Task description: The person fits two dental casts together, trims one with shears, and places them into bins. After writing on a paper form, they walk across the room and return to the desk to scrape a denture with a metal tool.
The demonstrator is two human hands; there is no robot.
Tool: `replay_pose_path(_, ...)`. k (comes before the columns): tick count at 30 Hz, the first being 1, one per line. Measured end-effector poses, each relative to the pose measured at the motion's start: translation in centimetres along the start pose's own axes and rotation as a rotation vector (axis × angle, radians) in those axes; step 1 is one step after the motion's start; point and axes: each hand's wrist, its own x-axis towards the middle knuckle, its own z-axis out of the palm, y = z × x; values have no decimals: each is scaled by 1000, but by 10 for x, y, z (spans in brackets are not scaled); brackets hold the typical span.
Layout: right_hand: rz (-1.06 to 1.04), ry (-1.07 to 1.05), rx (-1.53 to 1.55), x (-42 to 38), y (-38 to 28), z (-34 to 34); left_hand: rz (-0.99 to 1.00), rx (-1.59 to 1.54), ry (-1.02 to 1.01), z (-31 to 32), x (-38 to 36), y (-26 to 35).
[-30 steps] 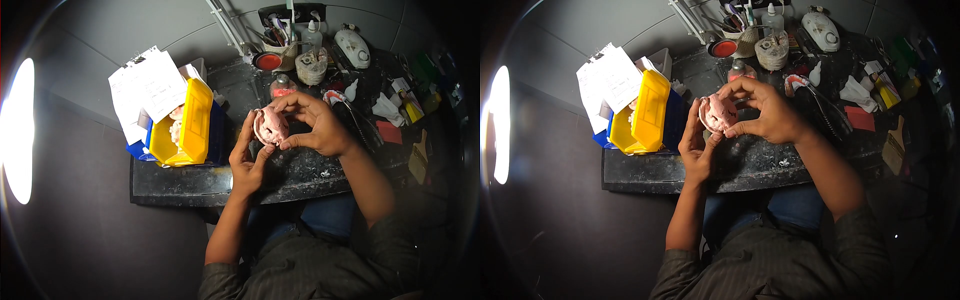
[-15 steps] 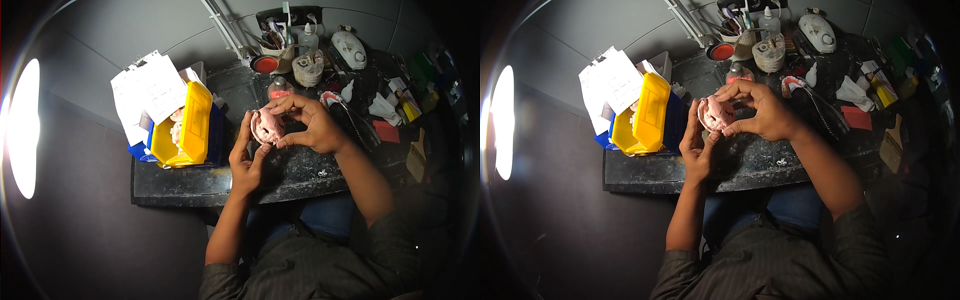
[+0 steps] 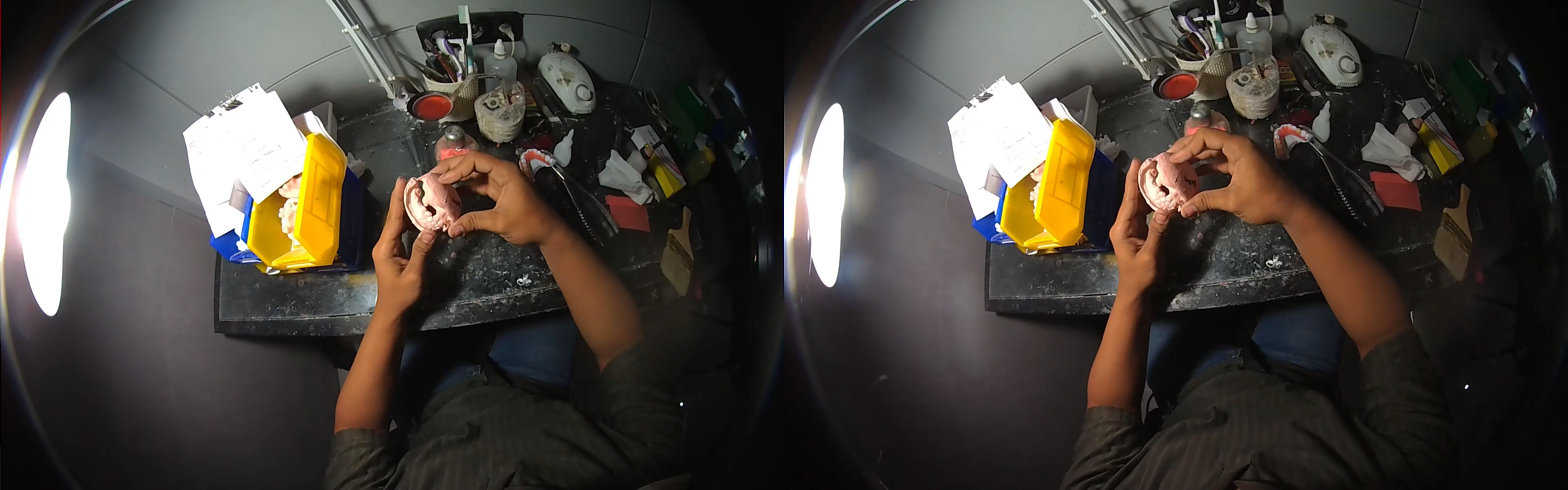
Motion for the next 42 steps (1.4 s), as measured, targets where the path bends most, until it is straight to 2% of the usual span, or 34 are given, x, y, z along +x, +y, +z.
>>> replay_pose_path(6,100,18,-39,1,4,1,-40,-48,3,0,2,1)
replay_pose_path(8,81,4,83,0,3,2,-55,-88,25,-1,1,1)
replay_pose_path(9,79,7,80,0,2,0,-35,-132,111,2,1,-2)
replay_pose_path(11,237,56,371,4,1,-5,-72,-220,177,-8,1,-5)
replay_pose_path(12,237,66,364,4,3,-9,-87,-207,285,-7,3,-10)
replay_pose_path(13,327,76,563,3,0,-11,-130,-174,335,-8,2,-15)
replay_pose_path(15,339,71,778,2,3,-17,-259,19,299,-13,2,-20)
replay_pose_path(20,333,5,876,-1,-2,-17,-274,617,295,0,-1,-6)
replay_pose_path(21,345,12,873,1,-2,-18,-130,808,312,-7,-4,-24)
replay_pose_path(24,342,29,904,-9,-5,-12,-130,957,289,-6,-4,-25)
replay_pose_path(27,334,-19,904,-30,-12,-8,30,1102,327,0,-8,-15)
replay_pose_path(29,239,69,853,-46,-26,7,233,1009,349,20,-17,15)
replay_pose_path(31,215,117,913,-67,-25,21,239,674,234,40,-39,26)
replay_pose_path(33,111,172,803,-89,-22,46,116,-66,248,68,-57,10)
replay_pose_path(34,86,147,740,-98,-15,52,-48,-334,306,81,-70,10)
replay_pose_path(35,66,152,586,-107,-11,58,-47,-342,304,83,-77,10)
replay_pose_path(37,88,132,276,-120,-27,64,-250,-584,322,84,-90,9)
replay_pose_path(38,61,178,-142,-129,-41,54,-300,-684,346,82,-92,5)
replay_pose_path(39,-144,203,-724,-131,-52,42,-295,-565,345,73,-95,-9)
replay_pose_path(40,-214,281,-965,-134,-53,24,-304,-547,336,71,-95,-1)
replay_pose_path(41,-86,431,-915,-140,-52,11,-311,-528,328,68,-95,7)
replay_pose_path(42,-46,554,-1023,-146,-48,-9,-306,-532,336,64,-96,7)
